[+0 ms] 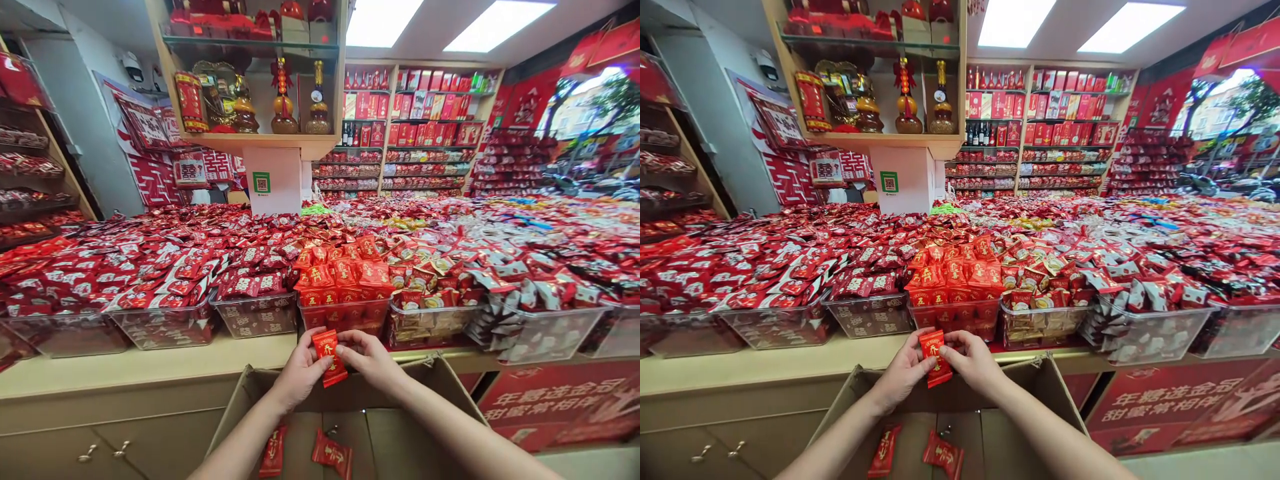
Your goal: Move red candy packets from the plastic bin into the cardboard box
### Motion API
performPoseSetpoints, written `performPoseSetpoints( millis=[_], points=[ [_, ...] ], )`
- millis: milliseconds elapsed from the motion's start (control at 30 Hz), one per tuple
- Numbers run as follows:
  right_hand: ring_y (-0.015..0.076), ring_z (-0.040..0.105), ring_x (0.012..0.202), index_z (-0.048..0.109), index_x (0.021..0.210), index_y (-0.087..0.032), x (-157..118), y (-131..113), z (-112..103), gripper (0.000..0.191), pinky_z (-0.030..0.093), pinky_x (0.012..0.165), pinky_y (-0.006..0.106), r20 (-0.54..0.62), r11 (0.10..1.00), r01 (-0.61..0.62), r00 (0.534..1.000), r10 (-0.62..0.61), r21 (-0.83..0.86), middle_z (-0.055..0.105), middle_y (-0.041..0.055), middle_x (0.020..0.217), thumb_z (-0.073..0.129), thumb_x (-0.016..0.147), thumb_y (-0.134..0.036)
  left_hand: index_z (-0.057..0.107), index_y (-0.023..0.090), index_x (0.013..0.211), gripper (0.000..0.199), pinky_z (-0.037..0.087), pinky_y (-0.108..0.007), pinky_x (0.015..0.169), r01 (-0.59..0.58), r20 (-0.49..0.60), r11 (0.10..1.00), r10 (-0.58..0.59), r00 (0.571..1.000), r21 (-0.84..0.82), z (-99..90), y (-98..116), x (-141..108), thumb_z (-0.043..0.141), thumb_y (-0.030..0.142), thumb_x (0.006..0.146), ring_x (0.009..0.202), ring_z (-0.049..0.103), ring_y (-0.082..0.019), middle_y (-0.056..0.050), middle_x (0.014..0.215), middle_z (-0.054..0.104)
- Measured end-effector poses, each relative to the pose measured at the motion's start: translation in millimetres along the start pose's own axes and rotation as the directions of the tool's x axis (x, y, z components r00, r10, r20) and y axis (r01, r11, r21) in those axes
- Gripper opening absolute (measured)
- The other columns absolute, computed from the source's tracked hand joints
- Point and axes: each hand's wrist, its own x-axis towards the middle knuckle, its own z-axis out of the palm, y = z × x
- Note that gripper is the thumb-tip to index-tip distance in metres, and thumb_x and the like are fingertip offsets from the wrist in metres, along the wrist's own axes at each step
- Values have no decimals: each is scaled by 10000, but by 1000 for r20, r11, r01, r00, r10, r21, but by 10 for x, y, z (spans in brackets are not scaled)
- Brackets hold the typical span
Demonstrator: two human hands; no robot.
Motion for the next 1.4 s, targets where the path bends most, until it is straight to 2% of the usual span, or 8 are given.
performPoseSetpoints(
  millis=[200, 367, 467, 600, 800, 967, 1100, 1400],
  points=[
    [90, 424, 537, 532, 614, -162, -9, 51, 16, 274, 352, 513, 216, -64, 1000, 12, 998, -11, 16, 500, -37, 571, 642, 648, -410, 345, 205, 1161, 587, 448, -330, 783, 44, 66, 993, -52, 997, 109, 15, -18, -7, 676, 263, 680, 824, 611, -165, -59, 920, 667],
    [89, 384, 469, 556, 596, -176, -24, -8, -5, 303, 321, 453, 216, -76, 999, -39, 996, 40, 5, 466, -43, 513, 641, 627, -465, 333, 211, 1160, 595, 438, -387, 814, 55, 104, 990, -69, 992, 128, -89, -57, 31, 678, 269, 679, 850, 620, -202, -71, 920, 669],
    [123, 460, 563, 600, 636, -179, -27, -67, -36, 259, 376, 531, 235, -108, 991, 90, 989, -101, -103, 530, -12, 604, 627, 658, -435, 375, 211, 1144, 568, 415, -382, 846, 48, 117, 979, -72, 990, 197, -142, -71, 44, 686, 235, 670, 895, 605, -206, -66, 939, 655],
    [137, 486, 639, 597, 665, -184, -47, -158, -90, 202, 389, 610, 241, -131, 940, 243, 951, -280, -241, 542, 2, 660, 570, 740, -369, 487, 171, 1044, 451, 419, -329, 808, 49, 32, 933, -65, 997, 358, -170, -109, 44, 692, 212, 643, 878, 589, -198, -56, 881, 643],
    [127, 470, 596, 600, 664, -181, -35, -529, -212, 238, 382, 555, 231, -168, 928, 276, 932, -322, -252, 536, -1, 633, 551, 756, -395, 553, 172, 895, 240, 438, -293, 737, 48, -7, 934, -48, 999, 355, -151, -131, 13, 636, 215, 675, 806, 588, -169, -50, 832, 670],
    [117, 448, 552, 610, 706, -161, 399, -1137, -621, 282, 356, 515, 237, -291, 857, 323, 842, -453, -401, 535, 0, 598, 573, 706, -440, 568, 163, 867, 209, 442, -281, 721, 46, -20, 924, -42, 999, 380, -123, -113, -8, 623, 206, 670, 776, 593, -156, -55, 830, 673],
    [95, 366, 481, 565, 658, -155, 940, -1460, -929, 295, 295, 465, 235, -315, 743, 250, 788, -528, -620, 461, -22, 525, 509, 725, -436, 562, 161, 862, 201, 446, -274, 719, 58, -19, 924, -54, 998, 377, -127, -130, -11, 616, 197, 672, 780, 592, -152, -50, 826, 668],
    [113, 445, 497, 547, 554, -160, 1642, -1394, -904, 167, 307, 492, 239, -314, 627, 8, 861, -400, -779, 528, -8, 516, 557, 695, -249, 541, 145, 874, 197, 439, -280, 731, 78, -5, 918, -82, 997, 388, -154, -131, 5, 600, 175, 689, 784, 576, -145, -67, 860, 660]
  ],
)
